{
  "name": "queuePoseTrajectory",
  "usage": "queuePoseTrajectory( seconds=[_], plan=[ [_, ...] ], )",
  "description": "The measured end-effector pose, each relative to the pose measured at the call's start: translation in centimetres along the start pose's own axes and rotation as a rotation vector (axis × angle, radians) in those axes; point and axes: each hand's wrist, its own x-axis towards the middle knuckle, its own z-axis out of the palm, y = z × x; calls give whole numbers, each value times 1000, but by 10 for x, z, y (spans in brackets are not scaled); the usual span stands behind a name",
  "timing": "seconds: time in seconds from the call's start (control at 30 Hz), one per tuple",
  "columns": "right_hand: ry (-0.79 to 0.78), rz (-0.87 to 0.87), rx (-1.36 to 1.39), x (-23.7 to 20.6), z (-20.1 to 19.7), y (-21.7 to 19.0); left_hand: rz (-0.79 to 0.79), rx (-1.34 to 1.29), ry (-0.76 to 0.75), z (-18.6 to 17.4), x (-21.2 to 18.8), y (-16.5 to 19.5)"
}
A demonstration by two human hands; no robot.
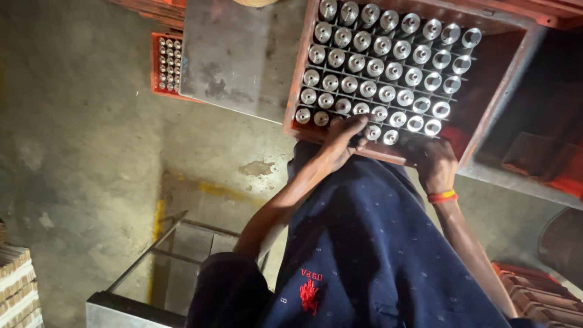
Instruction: The person fills a red plastic tray with small metal cups by placing dark material into each one. They use a cylindrical tool to press the material down and then stack the completed tray.
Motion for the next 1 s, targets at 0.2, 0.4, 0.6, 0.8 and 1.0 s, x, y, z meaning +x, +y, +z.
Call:
queuePoseTrajectory(
  seconds=[0.2,0.4,0.6,0.8,1.0],
  plan=[
    [-198,-49,-244,19,17,3,44,-58,28,3,-5,-8],
    [-255,-15,-12,26,-10,-5,139,192,3,19,-3,-18],
    [-200,159,517,22,-12,-17,216,552,-150,49,-3,-27],
    [-76,247,329,28,4,-9,48,-2,27,19,-4,-13],
    [-226,-128,-46,39,19,-22,83,-27,104,-7,-13,-8]
  ],
)
